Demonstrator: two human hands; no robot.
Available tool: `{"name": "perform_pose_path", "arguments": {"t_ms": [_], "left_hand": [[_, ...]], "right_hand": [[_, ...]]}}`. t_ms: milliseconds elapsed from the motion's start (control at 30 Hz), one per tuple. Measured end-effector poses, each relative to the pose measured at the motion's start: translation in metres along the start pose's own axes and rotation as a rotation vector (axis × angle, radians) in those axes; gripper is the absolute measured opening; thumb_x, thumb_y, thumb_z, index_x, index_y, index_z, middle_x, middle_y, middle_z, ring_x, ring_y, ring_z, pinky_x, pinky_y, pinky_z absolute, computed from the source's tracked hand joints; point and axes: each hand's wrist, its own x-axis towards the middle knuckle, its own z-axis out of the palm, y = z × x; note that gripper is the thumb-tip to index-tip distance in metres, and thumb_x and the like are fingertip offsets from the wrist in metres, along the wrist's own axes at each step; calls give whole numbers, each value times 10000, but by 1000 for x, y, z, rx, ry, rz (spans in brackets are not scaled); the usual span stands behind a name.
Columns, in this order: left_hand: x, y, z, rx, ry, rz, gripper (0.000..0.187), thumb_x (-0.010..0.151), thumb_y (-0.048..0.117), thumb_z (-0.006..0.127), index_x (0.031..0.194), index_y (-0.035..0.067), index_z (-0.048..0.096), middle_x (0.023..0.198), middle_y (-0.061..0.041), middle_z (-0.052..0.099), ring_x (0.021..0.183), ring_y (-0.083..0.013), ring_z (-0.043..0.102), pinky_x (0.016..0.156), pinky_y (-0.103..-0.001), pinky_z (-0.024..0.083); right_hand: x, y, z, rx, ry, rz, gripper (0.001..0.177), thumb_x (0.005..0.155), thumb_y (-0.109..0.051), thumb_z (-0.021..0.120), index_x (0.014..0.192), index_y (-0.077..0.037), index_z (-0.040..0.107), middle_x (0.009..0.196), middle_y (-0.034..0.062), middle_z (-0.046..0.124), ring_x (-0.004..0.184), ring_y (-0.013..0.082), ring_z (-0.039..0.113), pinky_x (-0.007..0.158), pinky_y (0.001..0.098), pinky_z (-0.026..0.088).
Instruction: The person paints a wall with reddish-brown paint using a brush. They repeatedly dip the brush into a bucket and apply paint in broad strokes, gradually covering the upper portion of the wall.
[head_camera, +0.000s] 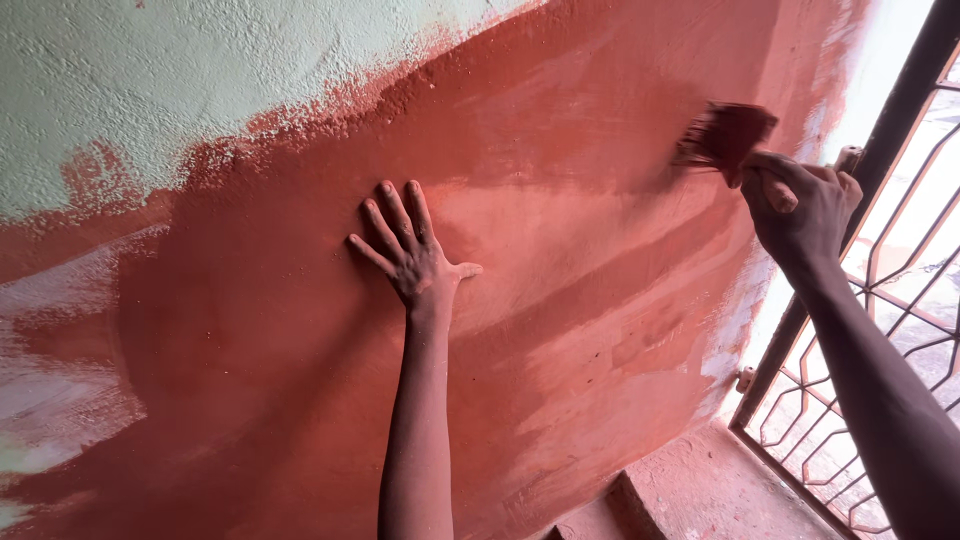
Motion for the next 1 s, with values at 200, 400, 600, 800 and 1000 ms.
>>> {"name": "perform_pose_path", "arguments": {"t_ms": [200, 400, 600, 800, 1000], "left_hand": [[-5, 8, 2, 91, 10, -13, 1647, 415, 782, 860, 1655, 78, 36, 1708, -231, 47, 1560, -487, 100, 1177, -800, 119], [-11, 7, 3, 81, 25, -20, 1608, 409, 765, 867, 1650, 110, 82, 1697, -225, 93, 1543, -490, 122, 1158, -798, 123], [-13, 11, 0, 222, 123, -9, 1499, 586, 690, 886, 1691, 62, 91, 1735, -229, 92, 1577, -490, 128, 1197, -777, 115], [-14, 7, -22, -49, 112, 63, 1378, 663, 669, 858, 1651, 60, 116, 1705, -249, 81, 1556, -508, 120, 1192, -765, 97], [14, 44, -24, 3, 96, 219, 1278, 731, 643, 820, 1654, 115, 111, 1706, -221, 76, 1574, -434, 118, 1229, -701, 75]], "right_hand": [[14, -81, 25, 459, 58, -175, 207, 1018, -112, 727, 1222, -114, 761, 1238, 130, 734, 1212, 308, 631, 990, 444, 531], [15, -139, 14, 891, -96, -299, 235, 1019, -111, 691, 1254, -100, 702, 1330, 109, 684, 1268, 272, 634, 1003, 385, 566], [41, -53, 21, 569, -44, -221, 244, 1009, -191, 751, 1249, -157, 735, 1230, 82, 746, 1163, 191, 669, 972, 353, 568], [51, 69, 10, -77, 184, -330, 166, 1099, -292, 717, 1265, -282, 729, 1113, 23, 776, 1307, 235, 658, 1281, 611, 179], [107, 39, 4, 350, 59, -88, 119, 1045, -298, 717, 1162, -309, 736, 1143, -46, 728, 1070, 161, 655, 1020, 422, 481]]}}
